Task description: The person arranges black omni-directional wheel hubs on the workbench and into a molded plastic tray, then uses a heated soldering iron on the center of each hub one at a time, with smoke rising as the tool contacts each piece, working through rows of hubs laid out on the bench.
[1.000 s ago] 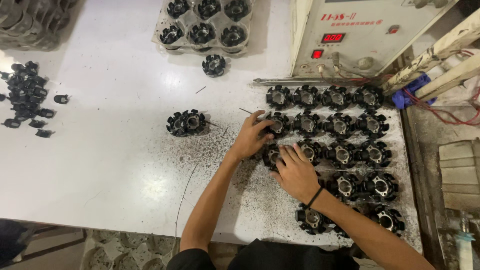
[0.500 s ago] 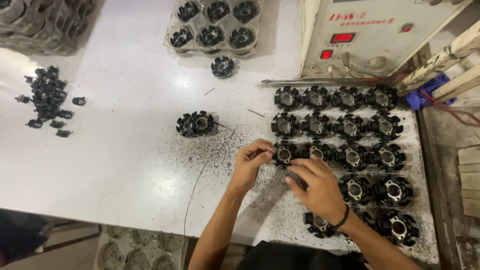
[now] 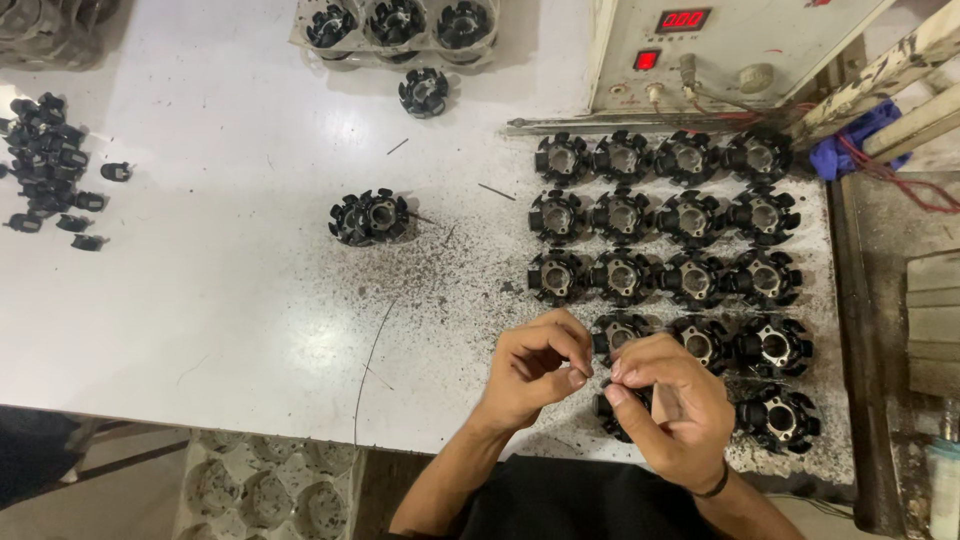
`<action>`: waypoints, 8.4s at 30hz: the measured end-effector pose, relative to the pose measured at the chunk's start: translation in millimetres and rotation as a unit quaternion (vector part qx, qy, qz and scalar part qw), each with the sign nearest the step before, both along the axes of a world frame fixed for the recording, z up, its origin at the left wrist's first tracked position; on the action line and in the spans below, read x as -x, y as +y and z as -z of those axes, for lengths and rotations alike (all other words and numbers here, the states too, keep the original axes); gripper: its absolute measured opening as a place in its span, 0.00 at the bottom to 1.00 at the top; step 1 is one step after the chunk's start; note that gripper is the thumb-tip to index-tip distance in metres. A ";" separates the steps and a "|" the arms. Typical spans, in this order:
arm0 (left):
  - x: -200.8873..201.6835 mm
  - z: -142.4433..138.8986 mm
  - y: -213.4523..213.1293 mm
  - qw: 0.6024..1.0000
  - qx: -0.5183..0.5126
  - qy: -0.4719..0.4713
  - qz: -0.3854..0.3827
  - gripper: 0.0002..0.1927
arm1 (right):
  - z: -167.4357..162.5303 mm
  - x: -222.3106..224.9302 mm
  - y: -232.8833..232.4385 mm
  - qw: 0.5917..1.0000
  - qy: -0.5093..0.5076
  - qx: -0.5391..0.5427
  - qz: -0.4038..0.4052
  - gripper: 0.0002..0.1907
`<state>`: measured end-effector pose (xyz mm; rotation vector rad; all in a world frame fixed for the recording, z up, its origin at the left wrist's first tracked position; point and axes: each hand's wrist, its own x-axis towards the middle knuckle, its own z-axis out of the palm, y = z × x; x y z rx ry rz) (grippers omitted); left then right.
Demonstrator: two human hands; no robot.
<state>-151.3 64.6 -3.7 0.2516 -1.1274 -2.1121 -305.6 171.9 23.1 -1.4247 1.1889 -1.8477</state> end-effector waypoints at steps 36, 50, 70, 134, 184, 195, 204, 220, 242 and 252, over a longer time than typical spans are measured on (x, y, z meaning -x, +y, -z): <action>7.7 -9.1 15.6 0.987 0.139 -0.063 -0.050 0.04 | 6.2 -4.7 0.1 1.000 -0.002 -0.028 0.002 0.13; -2.4 -9.4 8.8 0.994 0.095 -0.030 -0.034 0.03 | -3.7 -6.2 -1.5 0.996 0.070 -0.054 0.021 0.12; -70.8 54.1 -183.8 0.414 0.564 -0.594 -0.398 0.34 | 24.3 13.4 -19.0 0.907 0.391 -0.158 0.015 0.11; 15.0 82.4 -306.7 0.534 0.525 -0.521 -0.410 0.45 | 52.6 -13.5 10.2 0.846 0.499 -0.181 -0.051 0.21; -141.2 160.0 -85.5 0.331 0.561 -0.659 -0.377 0.03 | 85.1 147.5 210.4 0.642 0.422 -0.309 0.561 0.08; -41.7 63.7 1.3 0.641 0.506 -0.440 -0.374 0.08 | 123.3 164.3 292.6 0.657 0.363 -0.326 0.575 0.11; 136.9 16.1 125.4 0.889 0.378 -0.156 0.203 0.06 | 97.1 95.3 275.5 0.761 0.237 -0.307 0.521 0.11; 182.5 68.9 152.1 0.971 -0.037 -0.088 0.220 0.05 | 106.6 56.5 223.2 0.869 0.410 -0.101 0.258 0.18; 170.8 71.5 119.7 0.763 0.573 -0.297 0.047 0.20 | 111.8 102.3 289.0 0.898 -0.147 -0.229 0.347 0.21; 164.2 81.7 123.6 0.796 0.539 -0.269 0.064 0.16 | 109.2 109.2 279.4 0.881 -0.146 -0.267 0.363 0.22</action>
